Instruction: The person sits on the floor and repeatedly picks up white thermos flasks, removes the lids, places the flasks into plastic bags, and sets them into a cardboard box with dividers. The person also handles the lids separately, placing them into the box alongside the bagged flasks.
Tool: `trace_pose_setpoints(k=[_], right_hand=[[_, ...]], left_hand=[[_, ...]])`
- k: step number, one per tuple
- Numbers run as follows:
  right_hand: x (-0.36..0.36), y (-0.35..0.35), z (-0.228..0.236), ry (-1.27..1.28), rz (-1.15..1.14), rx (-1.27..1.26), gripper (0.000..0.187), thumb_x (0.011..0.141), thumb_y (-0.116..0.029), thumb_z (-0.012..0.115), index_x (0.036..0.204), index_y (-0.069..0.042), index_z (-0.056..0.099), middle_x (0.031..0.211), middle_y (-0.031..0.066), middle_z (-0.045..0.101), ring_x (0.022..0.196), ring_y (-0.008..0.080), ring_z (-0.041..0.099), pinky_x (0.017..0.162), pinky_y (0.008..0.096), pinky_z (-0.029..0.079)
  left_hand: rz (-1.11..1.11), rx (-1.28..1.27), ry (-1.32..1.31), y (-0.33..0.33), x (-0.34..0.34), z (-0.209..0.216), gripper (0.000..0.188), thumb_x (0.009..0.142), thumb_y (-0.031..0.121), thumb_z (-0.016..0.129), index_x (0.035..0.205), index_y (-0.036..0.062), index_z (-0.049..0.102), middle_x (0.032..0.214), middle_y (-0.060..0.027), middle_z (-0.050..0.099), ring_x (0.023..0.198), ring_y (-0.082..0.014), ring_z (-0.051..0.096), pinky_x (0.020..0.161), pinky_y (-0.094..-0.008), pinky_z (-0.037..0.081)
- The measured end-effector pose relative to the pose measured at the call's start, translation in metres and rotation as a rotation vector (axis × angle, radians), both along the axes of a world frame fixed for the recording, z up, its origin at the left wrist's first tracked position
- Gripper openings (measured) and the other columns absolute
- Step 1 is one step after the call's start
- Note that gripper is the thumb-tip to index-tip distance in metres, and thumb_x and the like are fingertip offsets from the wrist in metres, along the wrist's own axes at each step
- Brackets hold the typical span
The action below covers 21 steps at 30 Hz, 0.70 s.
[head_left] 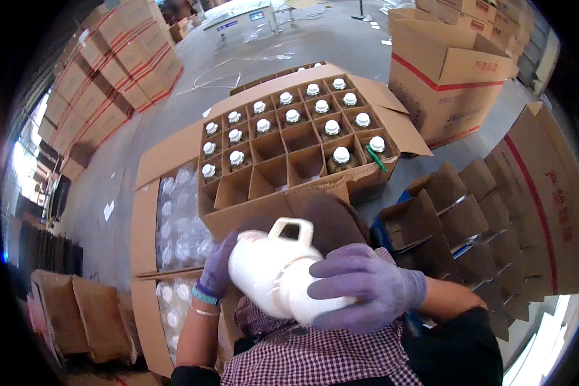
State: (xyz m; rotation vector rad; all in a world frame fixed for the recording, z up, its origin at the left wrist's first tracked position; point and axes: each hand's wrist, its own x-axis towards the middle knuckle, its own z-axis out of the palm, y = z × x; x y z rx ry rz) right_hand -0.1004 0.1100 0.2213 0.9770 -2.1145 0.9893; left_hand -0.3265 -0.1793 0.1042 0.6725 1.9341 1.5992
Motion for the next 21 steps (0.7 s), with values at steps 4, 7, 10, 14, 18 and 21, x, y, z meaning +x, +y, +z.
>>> trace_pose_setpoints(k=[4,7,10,14,18,21], right_hand=[[-0.086,0.043,0.007,-0.004,-0.343,-0.347,0.063,0.067,-0.022,0.08,0.125,-0.008,0.059,0.127,0.0157,0.056,0.117,0.0376,0.057,0.098,0.0497,0.047],[-0.201,0.082,-0.073,-0.206,-0.779,-0.079,0.064,0.07,-0.027,0.079,0.127,-0.012,0.057,0.126,0.0153,0.055,0.116,0.0379,0.057,0.098,0.0502,0.048],[-0.279,0.096,-0.136,-0.456,-0.93,0.214,0.062,0.075,-0.037,0.077,0.131,-0.018,0.058,0.126,0.0145,0.055,0.118,0.0358,0.056,0.101,0.0491,0.047],[-0.292,0.056,-0.137,-0.255,-0.736,0.049,0.06,0.086,-0.043,0.071,0.134,-0.009,0.057,0.131,0.0181,0.056,0.125,0.0388,0.052,0.105,0.0489,0.044],[-0.214,0.003,-0.092,-0.946,-0.044,-0.483,0.057,0.096,-0.051,0.058,0.129,-0.005,0.059,0.128,0.019,0.058,0.111,0.0329,0.058,0.097,0.0397,0.048],[-0.157,-0.016,-0.048,-1.593,0.023,-0.706,0.07,0.1,-0.066,0.035,0.132,-0.006,0.054,0.118,0.0165,0.061,0.068,0.0274,0.066,0.061,0.0326,0.057]], left_hand=[[0.242,0.371,-0.63,-0.04,0.017,0.011,0.063,0.107,0.05,0.038,0.143,-0.0004,0.048,0.137,-0.0211,0.059,0.122,-0.0313,0.061,0.109,-0.0448,0.047],[0.326,0.287,-0.19,-0.052,0.015,0.015,0.06,0.109,0.047,0.032,0.136,-0.0016,0.053,0.13,-0.0187,0.064,0.117,-0.0277,0.064,0.105,-0.0422,0.051],[0.542,0.302,-0.143,-0.037,0.01,0.029,0.062,0.11,0.048,0.028,0.13,-0.0028,0.058,0.124,-0.0171,0.067,0.112,-0.0249,0.066,0.1,-0.039,0.052],[0.833,0.066,0.043,-0.054,0.006,0.024,0.063,0.109,0.051,0.031,0.129,-0.0018,0.059,0.118,-0.0158,0.069,0.104,-0.0212,0.067,0.095,-0.0354,0.052],[1.03,0.24,0.381,-0.036,0.023,0.035,0.065,0.107,0.054,0.036,0.129,-0.0037,0.057,0.12,-0.0119,0.065,0.106,-0.0211,0.062,0.094,-0.0355,0.05],[0.941,0.128,0.857,-0.035,0.036,0.019,0.068,0.106,0.058,0.034,0.129,-0.0033,0.054,0.118,-0.0136,0.063,0.106,-0.0205,0.06,0.094,-0.0368,0.049]])
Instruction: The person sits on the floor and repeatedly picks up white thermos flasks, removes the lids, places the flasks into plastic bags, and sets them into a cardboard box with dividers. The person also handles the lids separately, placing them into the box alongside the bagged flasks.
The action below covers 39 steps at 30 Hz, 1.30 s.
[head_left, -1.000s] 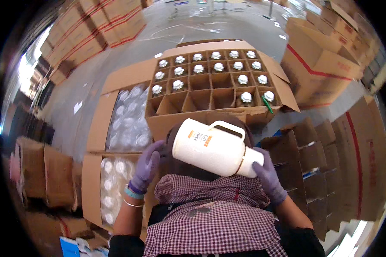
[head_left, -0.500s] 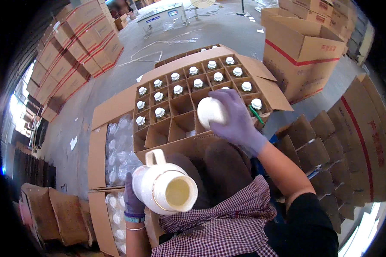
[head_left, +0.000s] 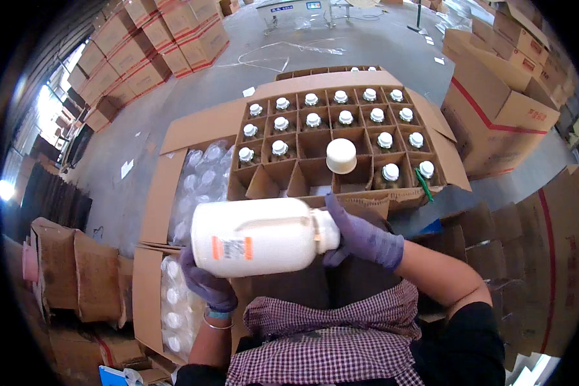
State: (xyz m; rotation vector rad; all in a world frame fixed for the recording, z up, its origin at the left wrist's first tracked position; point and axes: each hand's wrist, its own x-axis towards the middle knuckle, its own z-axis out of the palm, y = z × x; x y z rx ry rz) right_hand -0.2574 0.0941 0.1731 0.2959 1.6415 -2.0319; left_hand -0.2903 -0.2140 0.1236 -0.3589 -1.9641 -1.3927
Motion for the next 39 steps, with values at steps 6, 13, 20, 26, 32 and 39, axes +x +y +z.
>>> trace_pose_setpoints(k=[6,13,20,26,32,39], right_hand=[[0.029,0.03,0.03,1.549,0.142,0.964,0.063,0.079,-0.022,0.08,0.137,-0.025,0.054,0.14,0.0166,0.048,0.129,0.0348,0.046,0.109,0.0475,0.041],[0.073,0.016,-0.005,0.613,-0.206,0.318,0.059,0.095,-0.04,0.063,0.145,-0.018,0.042,0.145,0.0218,0.037,0.128,0.0347,0.05,0.109,0.051,0.045],[0.103,0.069,0.037,1.267,0.041,1.008,0.055,0.081,-0.038,0.08,0.128,-0.018,0.06,0.134,0.0141,0.053,0.111,0.0328,0.06,0.089,0.0445,0.054],[0.14,0.13,0.018,1.293,-0.408,1.167,0.052,0.071,-0.02,0.087,0.118,-0.015,0.066,0.139,0.0192,0.05,0.123,0.0402,0.054,0.099,0.0468,0.049],[0.206,0.192,-0.03,0.92,-0.873,1.382,0.067,0.073,-0.023,0.087,0.13,-0.012,0.055,0.141,0.0201,0.047,0.132,0.039,0.047,0.11,0.0499,0.04],[0.254,0.209,-0.066,0.708,-1.267,1.081,0.076,0.079,-0.027,0.083,0.141,-0.005,0.047,0.144,0.0157,0.047,0.134,0.03,0.045,0.113,0.0452,0.036]], left_hand=[[-0.116,-0.124,-0.278,0.018,-0.009,0.021,0.062,0.109,0.05,0.029,0.134,-0.0031,0.049,0.123,-0.0167,0.062,0.107,-0.0266,0.062,0.093,-0.037,0.049],[-0.06,-0.084,-0.096,0.04,0.027,0.044,0.054,0.106,0.043,0.038,0.126,-0.0036,0.056,0.118,-0.017,0.064,0.107,-0.026,0.063,0.094,-0.0377,0.049],[-0.297,-0.472,-0.165,0.055,-0.042,0.015,0.042,0.101,0.033,0.055,0.124,-0.0022,0.056,0.116,-0.0202,0.064,0.105,-0.0317,0.063,0.093,-0.0415,0.05],[-0.151,-0.652,-0.047,0.126,-0.147,-0.029,0.035,0.096,0.035,0.061,0.12,0.0084,0.063,0.103,-0.0143,0.068,0.091,-0.0347,0.065,0.079,-0.0456,0.05],[-0.202,-1.329,0.004,0.143,-0.188,-0.075,0.055,0.088,0.051,0.067,0.124,0.0104,0.06,0.108,-0.014,0.064,0.097,-0.0347,0.063,0.081,-0.0497,0.047],[-0.76,-0.885,0.226,0.298,-0.109,-0.022,0.039,0.083,0.027,0.073,0.117,0.0108,0.061,0.107,-0.0143,0.062,0.095,-0.0341,0.065,0.079,-0.0443,0.055]])
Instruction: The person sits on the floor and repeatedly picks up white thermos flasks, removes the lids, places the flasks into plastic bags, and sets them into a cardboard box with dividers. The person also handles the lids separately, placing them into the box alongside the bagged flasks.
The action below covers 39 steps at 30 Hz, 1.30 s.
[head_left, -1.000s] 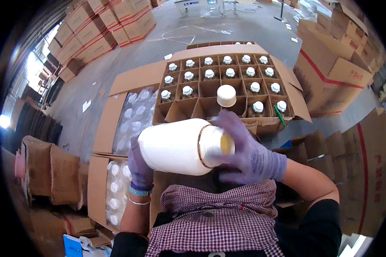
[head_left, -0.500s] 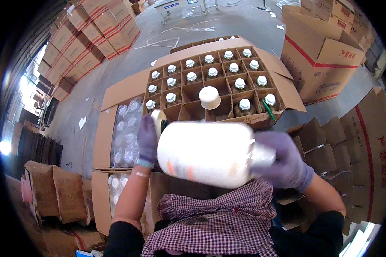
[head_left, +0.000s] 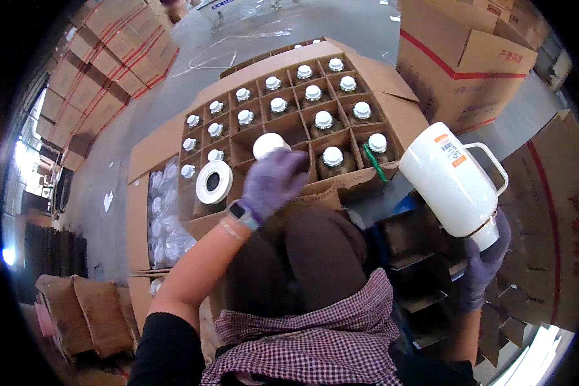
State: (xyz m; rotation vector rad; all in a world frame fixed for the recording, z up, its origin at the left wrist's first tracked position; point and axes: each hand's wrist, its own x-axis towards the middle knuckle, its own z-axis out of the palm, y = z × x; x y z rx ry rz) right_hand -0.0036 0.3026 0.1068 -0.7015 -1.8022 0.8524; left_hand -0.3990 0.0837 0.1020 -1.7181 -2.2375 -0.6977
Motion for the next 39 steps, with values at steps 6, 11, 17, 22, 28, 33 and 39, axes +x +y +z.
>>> trace_pose_setpoints(k=[6,11,17,22,28,33,39], right_hand=[[-0.012,-0.009,0.009,0.092,0.008,-0.1,0.081,0.079,-0.038,0.084,0.141,-0.003,0.045,0.141,0.013,0.05,0.132,0.0281,0.047,0.112,0.0442,0.037],[-0.02,-0.023,0.028,0.168,0.086,-0.196,0.085,0.077,-0.039,0.086,0.141,-0.003,0.044,0.14,0.0125,0.05,0.129,0.0272,0.049,0.11,0.0437,0.039],[-0.008,-0.024,0.067,0.255,0.127,-0.185,0.085,0.076,-0.036,0.084,0.142,-0.002,0.044,0.138,0.0132,0.051,0.128,0.0263,0.05,0.11,0.042,0.039],[0.011,-0.041,0.097,0.145,0.045,-0.133,0.087,0.082,-0.054,0.069,0.145,-0.001,0.042,0.139,0.0154,0.05,0.129,0.029,0.049,0.111,0.0434,0.037],[-0.046,-0.062,0.083,0.331,0.424,-0.375,0.057,0.097,-0.041,0.048,0.135,0.001,0.051,0.139,0.0163,0.05,0.125,0.0271,0.053,0.105,0.0391,0.043],[-0.117,-0.123,0.106,-0.117,0.901,-0.357,0.055,0.085,-0.028,0.064,0.133,-0.002,0.055,0.124,0.0091,0.06,0.115,0.0201,0.057,0.101,0.0341,0.045],[-0.139,-0.157,0.105,-0.292,0.957,-0.393,0.049,0.088,-0.032,0.062,0.128,-0.004,0.058,0.12,0.0115,0.061,0.11,0.0213,0.059,0.098,0.0366,0.047]], left_hand=[[0.176,-0.558,-0.146,0.107,0.023,-0.026,0.068,0.081,0.049,0.071,0.131,0.0062,0.053,0.12,-0.0227,0.058,0.103,-0.0399,0.066,0.09,-0.0479,0.054],[0.066,-0.482,-0.348,0.105,-0.023,-0.061,0.068,0.073,0.051,0.076,0.124,0.0091,0.058,0.118,-0.0252,0.061,0.107,-0.0432,0.063,0.095,-0.0497,0.05],[0.152,-0.155,-0.234,0.092,-0.003,-0.01,0.063,0.068,0.039,0.083,0.12,0.0116,0.061,0.115,-0.0204,0.06,0.104,-0.0381,0.063,0.09,-0.0479,0.051],[0.115,0.152,-0.075,-0.049,0.046,0.15,0.063,0.067,0.028,0.086,0.123,0.0118,0.063,0.105,-0.0146,0.062,0.095,-0.0324,0.065,0.084,-0.0426,0.053],[0.144,0.111,-0.27,-0.169,0.121,0.206,0.108,0.063,0.026,0.088,0.153,0.003,0.035,0.098,-0.0139,0.07,0.089,-0.0264,0.068,0.081,-0.0383,0.054],[0.19,-0.111,-0.522,-0.234,0.154,0.14,0.112,0.066,0.036,0.089,0.156,0.0046,0.028,0.115,-0.023,0.067,0.105,-0.0364,0.069,0.094,-0.0438,0.055],[0.329,-0.251,-0.738,-0.343,0.152,0.108,0.093,0.066,0.04,0.092,0.143,0.0072,0.051,0.131,-0.0141,0.058,0.117,-0.0277,0.06,0.096,-0.0391,0.052]])
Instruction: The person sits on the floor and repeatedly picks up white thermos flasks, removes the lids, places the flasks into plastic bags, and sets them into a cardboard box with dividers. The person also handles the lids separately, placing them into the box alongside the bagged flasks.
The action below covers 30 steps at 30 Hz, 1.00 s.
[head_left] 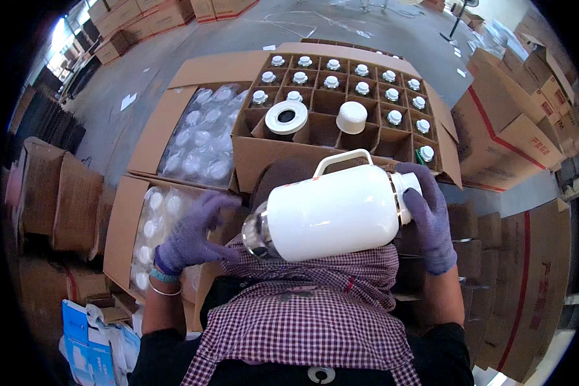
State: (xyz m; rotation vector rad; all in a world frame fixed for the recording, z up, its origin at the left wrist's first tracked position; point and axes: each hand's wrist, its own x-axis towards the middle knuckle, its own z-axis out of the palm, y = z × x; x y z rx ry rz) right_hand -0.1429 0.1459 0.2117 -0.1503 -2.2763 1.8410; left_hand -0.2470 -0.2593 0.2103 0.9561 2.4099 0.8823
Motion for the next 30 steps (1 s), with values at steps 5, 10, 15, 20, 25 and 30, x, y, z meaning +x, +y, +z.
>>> trace_pose_setpoints(k=[5,10,15,20,25,30], right_hand=[[-0.007,-0.009,-0.019,-0.134,0.09,0.163,0.047,0.09,-0.035,0.064,0.125,-0.004,0.059,0.114,0.0098,0.064,0.107,0.0206,0.062,0.095,0.0354,0.049],[-0.009,0.023,-0.08,-0.094,0.02,-0.103,0.036,0.099,-0.031,0.056,0.121,-0.004,0.061,0.11,0.009,0.065,0.102,0.0191,0.062,0.093,0.0315,0.048],[0.015,-0.017,-0.043,0.04,-0.19,-0.197,0.048,0.099,-0.04,0.053,0.128,-0.002,0.056,0.12,0.0091,0.06,0.113,0.0193,0.057,0.1,0.0331,0.043],[0.015,-0.043,0.024,0.638,0.032,0.572,0.078,0.072,-0.045,0.084,0.134,-0.005,0.057,0.122,0.0114,0.063,0.112,0.0248,0.061,0.092,0.0403,0.047],[0.003,-0.075,0.035,0.706,0.158,0.356,0.085,0.064,-0.043,0.09,0.133,-0.007,0.057,0.119,0.0088,0.064,0.104,0.0263,0.061,0.091,0.0414,0.045],[-0.005,-0.09,0.031,0.71,0.136,0.176,0.087,0.06,-0.036,0.093,0.132,-0.005,0.054,0.117,0.0095,0.061,0.1,0.0285,0.059,0.092,0.0416,0.045]], left_hand=[[0.207,0.194,-0.362,0.012,0.029,-0.094,0.075,0.069,0.028,0.089,0.134,0.0044,0.058,0.12,-0.012,0.061,0.111,-0.0248,0.061,0.091,-0.0368,0.053],[0.161,0.53,-0.053,0.071,0.014,-0.111,0.066,0.08,0.026,0.078,0.138,0.0021,0.056,0.12,-0.0137,0.06,0.113,-0.0258,0.059,0.098,-0.0374,0.048],[0.153,0.781,-0.205,0.101,-0.002,-0.1,0.071,0.103,0.052,0.047,0.154,0.0055,0.031,0.15,-0.0172,0.045,0.137,-0.0282,0.047,0.112,-0.0412,0.04],[-0.018,0.493,0.074,0.094,-0.028,-0.1,0.069,0.091,0.037,0.073,0.148,0.0102,0.045,0.147,-0.0142,0.052,0.136,-0.03,0.05,0.116,-0.0457,0.036],[0.048,0.614,-0.25,0.083,-0.007,-0.086,0.071,0.092,0.039,0.072,0.149,0.0095,0.043,0.149,-0.0143,0.051,0.137,-0.0296,0.048,0.117,-0.0455,0.034],[0.212,0.756,-0.367,0.077,0.013,-0.09,0.073,0.092,0.041,0.071,0.15,0.0089,0.041,0.15,-0.0144,0.049,0.138,-0.0292,0.047,0.118,-0.0452,0.032]])
